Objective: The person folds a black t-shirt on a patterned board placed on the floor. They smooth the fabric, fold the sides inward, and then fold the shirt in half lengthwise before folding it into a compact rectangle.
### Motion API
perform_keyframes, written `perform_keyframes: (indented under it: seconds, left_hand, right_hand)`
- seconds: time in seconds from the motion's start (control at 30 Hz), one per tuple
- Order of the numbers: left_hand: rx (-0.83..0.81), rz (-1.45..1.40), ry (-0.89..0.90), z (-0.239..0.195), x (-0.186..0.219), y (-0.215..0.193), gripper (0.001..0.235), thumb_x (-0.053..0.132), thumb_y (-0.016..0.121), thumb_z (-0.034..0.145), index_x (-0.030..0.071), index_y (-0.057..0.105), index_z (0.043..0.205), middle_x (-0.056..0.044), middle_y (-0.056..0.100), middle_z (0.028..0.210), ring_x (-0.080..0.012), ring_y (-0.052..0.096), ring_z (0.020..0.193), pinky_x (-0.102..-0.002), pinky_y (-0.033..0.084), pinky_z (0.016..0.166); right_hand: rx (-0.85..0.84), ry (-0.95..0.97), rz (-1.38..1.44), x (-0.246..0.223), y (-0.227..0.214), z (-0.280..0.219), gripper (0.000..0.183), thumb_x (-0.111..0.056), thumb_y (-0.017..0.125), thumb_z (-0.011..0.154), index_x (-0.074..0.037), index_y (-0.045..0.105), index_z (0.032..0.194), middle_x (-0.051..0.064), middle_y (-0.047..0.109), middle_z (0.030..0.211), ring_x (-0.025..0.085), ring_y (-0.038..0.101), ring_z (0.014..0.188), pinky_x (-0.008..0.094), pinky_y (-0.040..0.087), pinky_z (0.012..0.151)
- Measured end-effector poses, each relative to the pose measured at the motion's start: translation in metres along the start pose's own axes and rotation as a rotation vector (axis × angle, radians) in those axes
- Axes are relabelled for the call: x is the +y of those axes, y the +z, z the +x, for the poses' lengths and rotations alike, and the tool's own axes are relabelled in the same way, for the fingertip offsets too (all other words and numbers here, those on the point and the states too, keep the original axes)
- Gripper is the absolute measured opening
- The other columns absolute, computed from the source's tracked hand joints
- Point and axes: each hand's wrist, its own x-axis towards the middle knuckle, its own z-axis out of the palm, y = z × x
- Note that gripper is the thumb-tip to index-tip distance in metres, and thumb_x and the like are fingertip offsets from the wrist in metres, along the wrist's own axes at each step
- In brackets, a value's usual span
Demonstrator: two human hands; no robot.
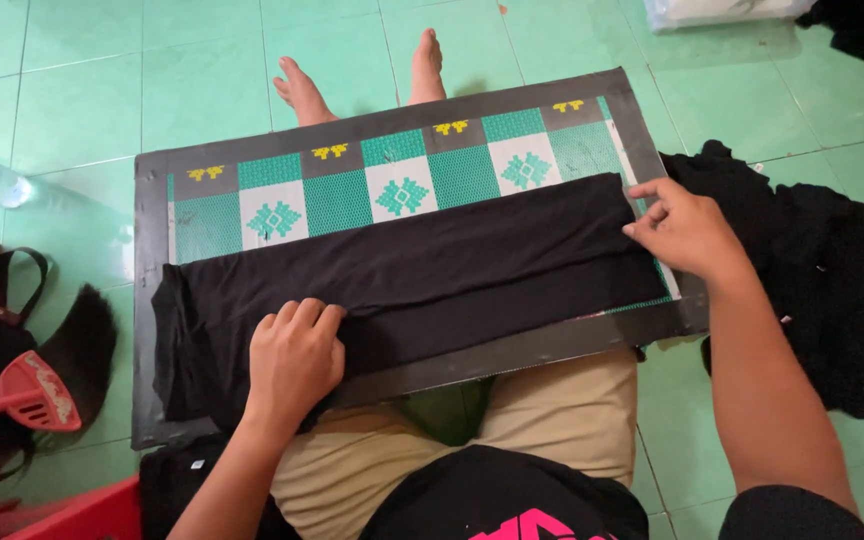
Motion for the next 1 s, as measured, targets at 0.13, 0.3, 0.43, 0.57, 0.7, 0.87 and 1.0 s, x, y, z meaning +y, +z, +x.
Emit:
perform_keyframes:
  seconds: [0.13,0.3,0.43,0.57,0.7,0.87,1.0]
  left_hand:
    - [-0.04,-0.051,0.008,0.017,0.004,-0.03,0.017,0.009,0.065,0.076,0.017,0.069,0.091,-0.001,0.058,0.081,-0.0245,0.056,0.068,-0.037,0.043,0.055]
    - [-0.049,-0.057,-0.005,0.013,0.006,-0.026,0.018,0.009,0.062,0.074,0.017,0.065,0.089,0.0,0.054,0.079,-0.0251,0.054,0.068,-0.037,0.041,0.054]
    - [-0.045,-0.069,-0.005,0.014,0.005,-0.028,0.017,0.008,0.062,0.076,0.017,0.067,0.09,0.0,0.055,0.08,-0.0237,0.053,0.067,-0.036,0.041,0.052]
    - [-0.036,-0.08,-0.015,0.015,0.003,-0.028,0.019,0.008,0.062,0.074,0.018,0.068,0.09,0.0,0.056,0.08,-0.0241,0.055,0.068,-0.037,0.042,0.053]
    - [-0.029,-0.104,-0.027,0.013,0.003,-0.025,0.018,0.006,0.061,0.074,0.017,0.065,0.088,0.0,0.055,0.079,-0.0248,0.055,0.068,-0.037,0.043,0.052]
    - [-0.019,-0.143,-0.053,0.029,0.012,-0.034,0.026,0.013,0.059,0.06,0.016,0.062,0.086,-0.003,0.054,0.081,-0.0302,0.053,0.073,-0.042,0.042,0.055]
    - [0.106,-0.156,-0.04,0.055,0.03,-0.003,0.041,0.031,0.064,0.068,0.023,0.066,0.108,-0.004,0.06,0.106,-0.0279,0.062,0.098,-0.04,0.047,0.082]
  right_hand:
    - [-0.061,0.174,0.027,-0.034,-0.025,-0.012,0.04,-0.023,0.068,0.093,-0.02,0.063,0.133,0.005,0.073,0.095,0.026,0.066,0.091,0.041,0.047,0.085]
    - [-0.161,0.231,-0.045,-0.043,-0.013,-0.015,0.05,-0.04,0.07,0.091,-0.019,0.06,0.135,0.007,0.073,0.112,0.027,0.067,0.091,0.044,0.051,0.083]
    - [-0.128,0.194,0.019,-0.028,-0.006,-0.015,0.036,-0.026,0.07,0.095,-0.019,0.064,0.13,0.006,0.07,0.094,0.024,0.065,0.084,0.04,0.049,0.081]
    - [-0.056,0.133,0.052,-0.027,-0.016,-0.016,0.023,-0.022,0.071,0.094,-0.019,0.068,0.117,0.002,0.068,0.088,0.02,0.062,0.08,0.036,0.048,0.081]
    - [-0.178,0.159,-0.059,-0.033,-0.018,-0.016,0.008,-0.021,0.068,0.096,-0.018,0.072,0.102,0.003,0.066,0.08,0.02,0.058,0.067,0.036,0.044,0.069]
    - [0.071,-0.04,-0.412,-0.009,0.003,-0.01,0.019,-0.035,0.07,0.093,-0.02,0.073,0.106,0.009,0.068,0.102,0.031,0.065,0.102,0.049,0.053,0.076]
    - [0.444,-0.72,-0.394,-0.046,0.04,0.002,0.04,-0.04,0.062,0.101,-0.008,0.07,0.125,0.017,0.07,0.107,0.034,0.069,0.108,0.043,0.047,0.102]
